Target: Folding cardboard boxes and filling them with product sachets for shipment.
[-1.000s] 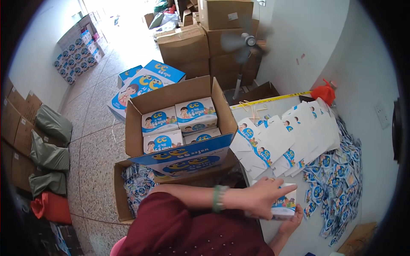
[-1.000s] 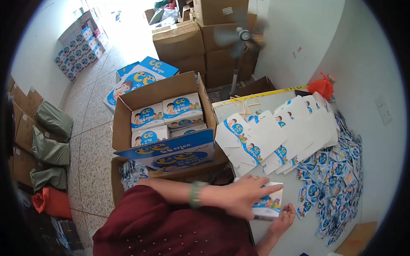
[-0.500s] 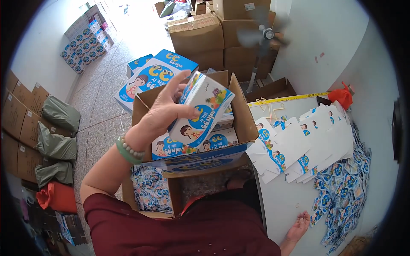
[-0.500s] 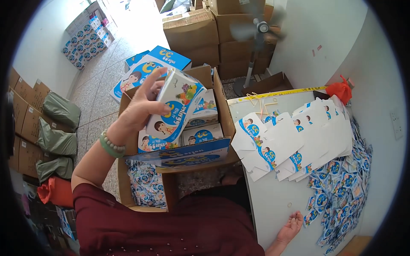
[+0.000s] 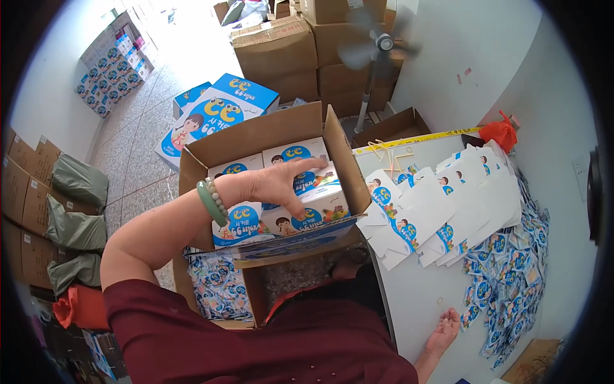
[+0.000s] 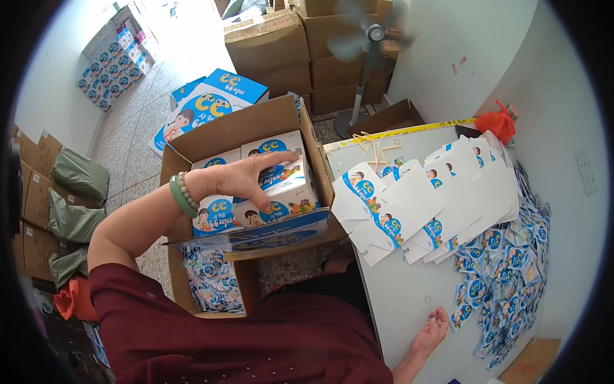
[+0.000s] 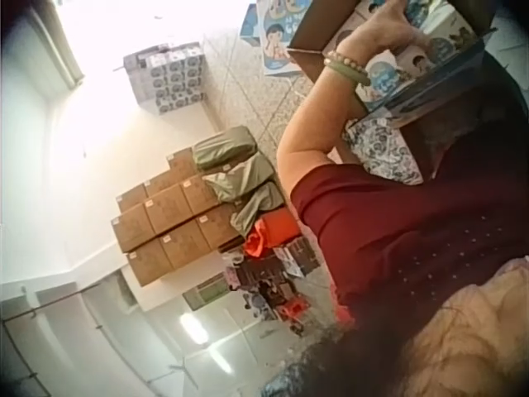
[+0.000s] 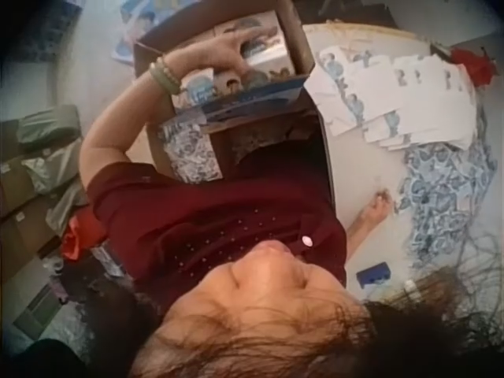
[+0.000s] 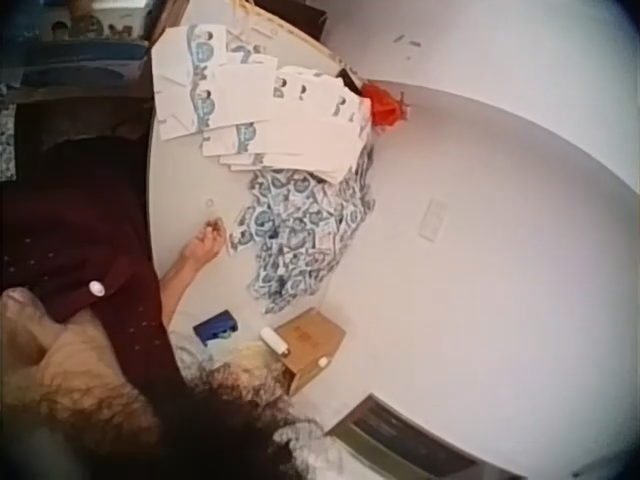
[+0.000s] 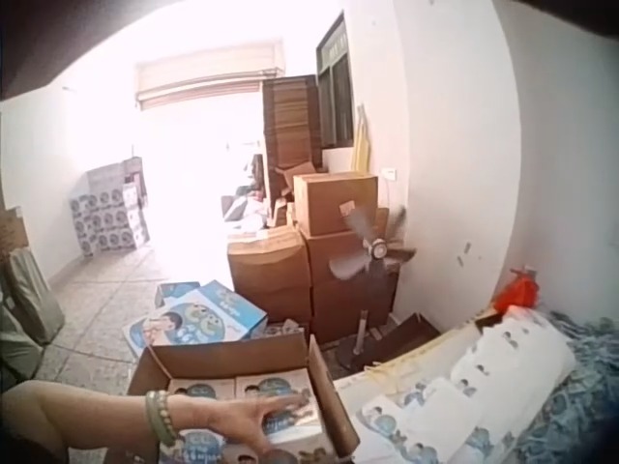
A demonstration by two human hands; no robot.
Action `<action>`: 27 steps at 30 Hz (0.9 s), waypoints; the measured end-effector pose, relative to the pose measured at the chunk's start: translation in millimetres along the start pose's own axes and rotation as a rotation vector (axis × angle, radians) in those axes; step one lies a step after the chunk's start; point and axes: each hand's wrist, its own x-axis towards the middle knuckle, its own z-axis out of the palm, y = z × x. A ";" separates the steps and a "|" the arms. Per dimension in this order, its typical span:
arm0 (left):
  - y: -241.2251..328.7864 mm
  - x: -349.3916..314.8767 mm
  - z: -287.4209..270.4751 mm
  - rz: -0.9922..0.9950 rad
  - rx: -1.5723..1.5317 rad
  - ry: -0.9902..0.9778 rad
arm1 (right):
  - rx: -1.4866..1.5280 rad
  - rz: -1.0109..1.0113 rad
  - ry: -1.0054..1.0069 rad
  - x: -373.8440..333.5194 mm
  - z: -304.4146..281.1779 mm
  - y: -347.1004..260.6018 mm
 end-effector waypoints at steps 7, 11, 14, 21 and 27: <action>-71.0 5.4 64.1 0.156 0.903 0.151 | -0.002 0.001 -0.017 -7.2 1.7 0.6; -49.3 -2.4 48.8 0.128 0.957 0.011 | -0.049 0.007 -0.008 -9.3 3.3 -1.0; -70.1 10.0 52.2 0.157 1.020 0.067 | -0.033 0.019 -0.021 -5.7 6.6 -0.9; -54.5 21.1 32.6 0.091 1.158 -0.091 | -0.100 -0.027 -0.058 -6.0 5.6 0.2; -18.4 -54.9 3.5 0.205 0.216 0.605 | -0.553 -0.048 -0.193 -7.3 20.5 4.5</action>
